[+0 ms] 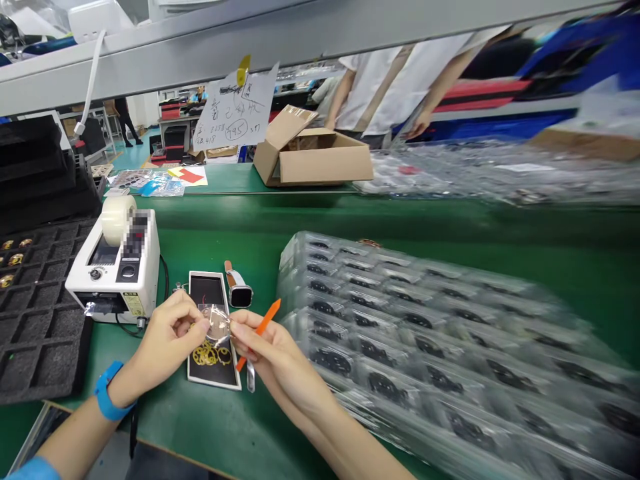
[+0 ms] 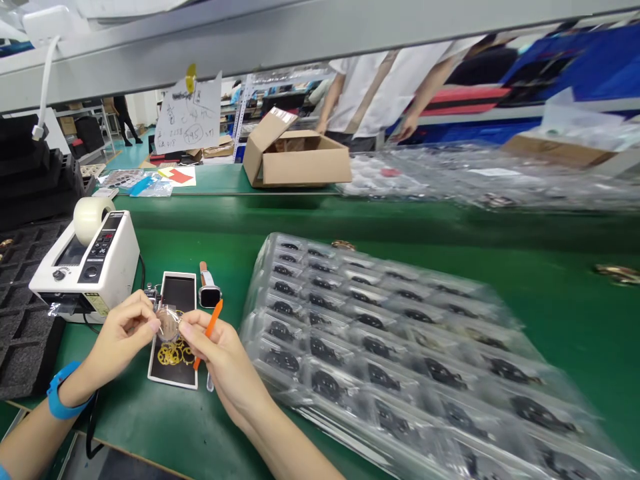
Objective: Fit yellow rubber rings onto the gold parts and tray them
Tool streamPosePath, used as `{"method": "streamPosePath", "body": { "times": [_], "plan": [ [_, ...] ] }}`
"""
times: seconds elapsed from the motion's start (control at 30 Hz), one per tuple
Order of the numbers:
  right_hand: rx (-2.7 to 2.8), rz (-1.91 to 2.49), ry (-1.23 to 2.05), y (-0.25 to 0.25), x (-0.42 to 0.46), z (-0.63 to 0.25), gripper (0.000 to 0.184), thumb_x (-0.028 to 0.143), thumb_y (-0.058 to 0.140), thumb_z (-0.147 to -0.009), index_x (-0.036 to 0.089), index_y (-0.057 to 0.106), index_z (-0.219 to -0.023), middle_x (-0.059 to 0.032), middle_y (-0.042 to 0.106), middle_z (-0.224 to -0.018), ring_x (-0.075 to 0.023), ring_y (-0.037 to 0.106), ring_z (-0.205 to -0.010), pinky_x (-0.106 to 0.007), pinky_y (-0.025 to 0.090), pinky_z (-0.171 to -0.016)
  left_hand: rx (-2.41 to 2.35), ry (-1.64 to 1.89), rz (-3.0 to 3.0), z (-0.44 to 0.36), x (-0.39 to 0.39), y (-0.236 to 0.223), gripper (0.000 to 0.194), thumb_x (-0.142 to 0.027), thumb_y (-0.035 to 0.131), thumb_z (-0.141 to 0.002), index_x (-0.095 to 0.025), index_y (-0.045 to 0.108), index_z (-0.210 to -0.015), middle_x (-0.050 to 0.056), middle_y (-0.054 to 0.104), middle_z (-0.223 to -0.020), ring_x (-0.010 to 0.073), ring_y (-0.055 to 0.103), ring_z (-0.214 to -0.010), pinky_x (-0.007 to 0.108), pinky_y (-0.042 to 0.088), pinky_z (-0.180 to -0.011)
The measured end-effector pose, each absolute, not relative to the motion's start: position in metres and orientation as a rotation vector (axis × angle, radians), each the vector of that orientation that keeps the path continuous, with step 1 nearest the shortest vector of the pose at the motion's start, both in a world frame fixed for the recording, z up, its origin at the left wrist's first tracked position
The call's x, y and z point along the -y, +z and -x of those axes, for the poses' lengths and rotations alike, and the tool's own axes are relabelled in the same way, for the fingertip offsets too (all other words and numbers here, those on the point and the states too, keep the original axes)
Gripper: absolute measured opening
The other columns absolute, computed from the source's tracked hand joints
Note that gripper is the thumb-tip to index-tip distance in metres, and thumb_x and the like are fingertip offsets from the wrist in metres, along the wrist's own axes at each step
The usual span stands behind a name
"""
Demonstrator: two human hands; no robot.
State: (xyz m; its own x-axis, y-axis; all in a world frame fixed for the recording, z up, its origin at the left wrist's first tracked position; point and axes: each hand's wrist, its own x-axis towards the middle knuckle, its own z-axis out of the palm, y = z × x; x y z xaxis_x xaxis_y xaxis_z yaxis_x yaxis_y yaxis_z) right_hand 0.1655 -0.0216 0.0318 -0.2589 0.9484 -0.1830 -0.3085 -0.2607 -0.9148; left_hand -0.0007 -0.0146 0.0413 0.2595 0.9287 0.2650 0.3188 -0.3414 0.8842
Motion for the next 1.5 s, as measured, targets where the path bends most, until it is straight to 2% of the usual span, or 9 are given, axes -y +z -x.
{"method": "streamPosePath", "body": {
  "times": [0.3,0.5,0.63,0.73,0.87,1.0,1.17,1.37,1.5],
  "plan": [
    [1.015,0.999,1.624,0.032,0.024,-0.165,0.043,0.058,0.074,-0.061,0.018,0.059,-0.068,0.0049,0.038,-0.055,-0.0091,0.026,-0.053,-0.025,0.023,-0.052,-1.405,1.159,-2.016,-0.01,0.021,0.042,0.02,-0.018,0.055,-0.078,-0.018,0.047,-0.06,-0.002,0.041,-0.068,0.0101,0.038,-0.057,0.024,0.032,-0.053],
    [0.986,0.984,1.581,0.035,0.023,-0.166,0.044,0.059,0.074,-0.06,0.018,0.056,-0.064,0.0055,0.033,-0.053,-0.0089,0.024,-0.053,-0.024,0.021,-0.051,-1.455,1.341,-2.119,-0.003,0.021,0.045,0.016,-0.018,0.056,-0.081,-0.018,0.049,-0.066,-0.002,0.044,-0.069,0.0099,0.042,-0.058,0.024,0.037,-0.054],
    [0.984,0.963,1.615,0.034,0.023,-0.165,0.043,0.057,0.074,-0.061,0.018,0.056,-0.065,0.0049,0.035,-0.054,-0.0092,0.023,-0.054,-0.025,0.021,-0.052,-1.204,1.528,-2.191,-0.002,0.018,0.046,0.005,-0.017,0.06,-0.081,-0.02,0.064,-0.081,0.003,0.054,-0.084,0.0153,0.055,-0.078,0.029,0.047,-0.068],
    [0.977,0.924,1.661,0.033,0.024,-0.164,0.041,0.055,0.074,-0.062,0.018,0.058,-0.066,0.0047,0.035,-0.056,-0.0091,0.022,-0.054,-0.025,0.021,-0.052,-1.074,1.452,-2.263,-0.006,0.014,0.042,0.012,-0.018,0.064,-0.08,-0.022,0.069,-0.089,0.008,0.058,-0.103,0.0217,0.057,-0.098,0.039,0.049,-0.082],
    [0.931,0.869,1.719,0.03,0.025,-0.162,0.039,0.05,0.076,-0.062,0.017,0.055,-0.063,0.0046,0.035,-0.057,-0.0085,0.021,-0.053,-0.024,0.019,-0.05,-0.996,1.379,-2.345,-0.007,0.009,0.036,0.019,-0.022,0.068,-0.076,-0.024,0.069,-0.095,0.01,0.057,-0.118,0.0271,0.053,-0.112,0.049,0.044,-0.092],
    [0.926,0.85,1.763,0.03,0.026,-0.161,0.041,0.05,0.075,-0.062,0.018,0.049,-0.06,0.0039,0.035,-0.057,-0.0087,0.021,-0.054,-0.025,0.021,-0.05,-0.979,1.344,-2.388,-0.007,0.006,0.034,0.021,-0.024,0.07,-0.072,-0.024,0.068,-0.093,0.011,0.058,-0.121,0.0293,0.052,-0.115,0.055,0.036,-0.1],
    [0.926,0.859,1.774,0.031,0.028,-0.159,0.042,0.05,0.075,-0.06,0.018,0.048,-0.06,0.0024,0.039,-0.06,-0.0091,0.026,-0.055,-0.024,0.025,-0.052,-0.995,1.312,-2.401,-0.007,0.007,0.035,0.021,-0.029,0.073,-0.068,-0.024,0.067,-0.088,0.01,0.058,-0.124,0.0307,0.05,-0.12,0.058,0.026,-0.107],
    [0.908,0.865,1.81,0.028,0.029,-0.159,0.039,0.05,0.076,-0.061,0.018,0.054,-0.065,0.0009,0.045,-0.064,-0.0108,0.036,-0.058,-0.024,0.031,-0.056,-0.994,1.268,-2.448,-0.007,0.007,0.035,0.022,-0.029,0.074,-0.066,-0.022,0.066,-0.084,0.011,0.059,-0.125,0.0305,0.046,-0.125,0.057,0.022,-0.11],
    [0.894,0.831,1.854,0.024,0.029,-0.158,0.038,0.049,0.077,-0.062,0.018,0.057,-0.069,0.0009,0.046,-0.066,-0.0105,0.037,-0.06,-0.023,0.032,-0.057,-0.981,1.262,-2.503,-0.006,0.008,0.034,0.021,-0.028,0.072,-0.066,-0.022,0.063,-0.084,0.012,0.06,-0.123,0.0298,0.046,-0.126,0.057,0.022,-0.11]
  ]
}}
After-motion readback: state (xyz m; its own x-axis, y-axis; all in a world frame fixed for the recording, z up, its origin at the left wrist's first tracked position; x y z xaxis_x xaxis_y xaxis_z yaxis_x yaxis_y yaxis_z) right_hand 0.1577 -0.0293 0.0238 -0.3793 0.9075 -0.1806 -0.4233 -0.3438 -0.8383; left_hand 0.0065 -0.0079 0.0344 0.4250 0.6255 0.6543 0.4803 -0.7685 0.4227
